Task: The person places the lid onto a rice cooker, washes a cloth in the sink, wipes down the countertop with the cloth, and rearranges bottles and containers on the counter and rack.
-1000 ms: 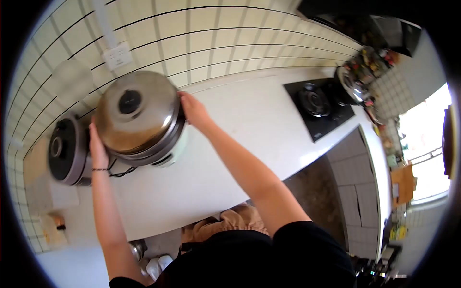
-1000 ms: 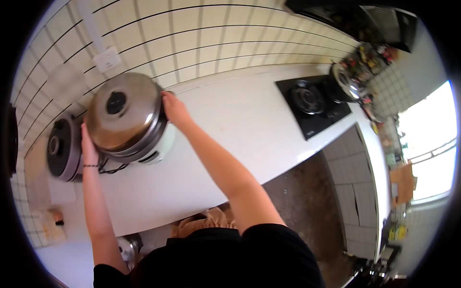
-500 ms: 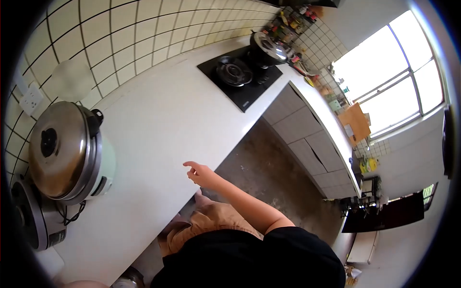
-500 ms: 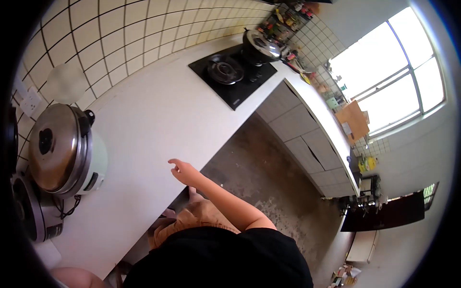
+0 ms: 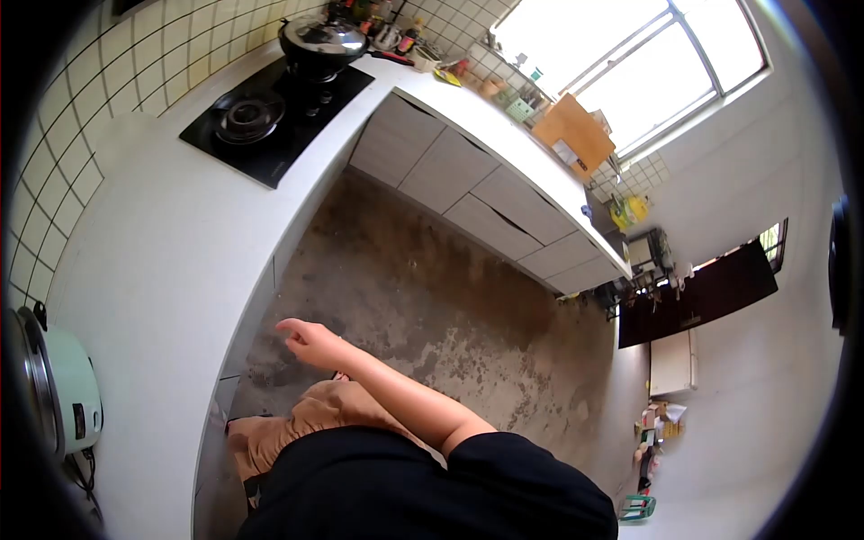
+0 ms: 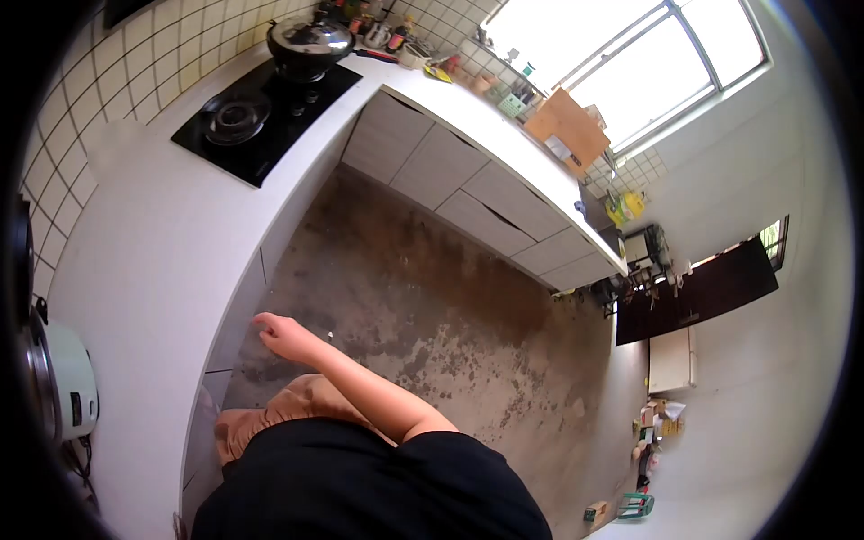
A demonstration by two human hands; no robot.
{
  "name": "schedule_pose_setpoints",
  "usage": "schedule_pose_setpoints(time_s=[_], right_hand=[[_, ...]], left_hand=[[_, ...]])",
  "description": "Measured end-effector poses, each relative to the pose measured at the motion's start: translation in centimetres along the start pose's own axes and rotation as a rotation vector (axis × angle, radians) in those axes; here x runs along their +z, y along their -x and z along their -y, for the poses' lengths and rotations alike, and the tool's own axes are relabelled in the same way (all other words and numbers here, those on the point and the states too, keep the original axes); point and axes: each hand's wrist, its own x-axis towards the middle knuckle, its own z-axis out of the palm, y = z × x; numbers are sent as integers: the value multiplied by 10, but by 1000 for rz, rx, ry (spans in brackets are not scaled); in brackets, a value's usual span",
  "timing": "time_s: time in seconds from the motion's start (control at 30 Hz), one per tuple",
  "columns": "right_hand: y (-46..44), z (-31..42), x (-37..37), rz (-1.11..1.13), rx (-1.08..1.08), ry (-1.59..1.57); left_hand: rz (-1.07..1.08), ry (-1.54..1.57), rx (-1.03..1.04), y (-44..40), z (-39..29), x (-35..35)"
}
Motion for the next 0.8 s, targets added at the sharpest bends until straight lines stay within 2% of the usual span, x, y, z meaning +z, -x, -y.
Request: schedule_pose_setpoints(time_s=[0.03, 0.1, 0.17, 0.27, 0.4, 0.43, 0.53, 0.67, 0.8], right_hand=[[14, -10, -23, -41, 17, -2], [49, -30, -71, -66, 214, -92], [77, -73, -106, -207, 128, -40], [123, -115, -153, -379, 213, -83], [171, -146, -201, -450, 303, -331], [176, -162, -205, -485, 269, -394], [186, -191, -223, -526, 214, -528], [190, -190, -248, -547, 185, -636], [199, -175, -298, -414, 98, -708]], left_hand=[[19, -5, -8, -7, -5, 17], [51, -2, -14, -21, -14, 49], [84, 1, -7, -38, -25, 79], [110, 1, 32, -65, -48, 110], [112, 47, 155, -110, -96, 142], [100, 70, 210, -122, -113, 145], [17, 178, 500, -162, -178, 130], [-59, 484, 1116, -197, -276, 76], [86, 937, 1641, -222, -357, 30]])
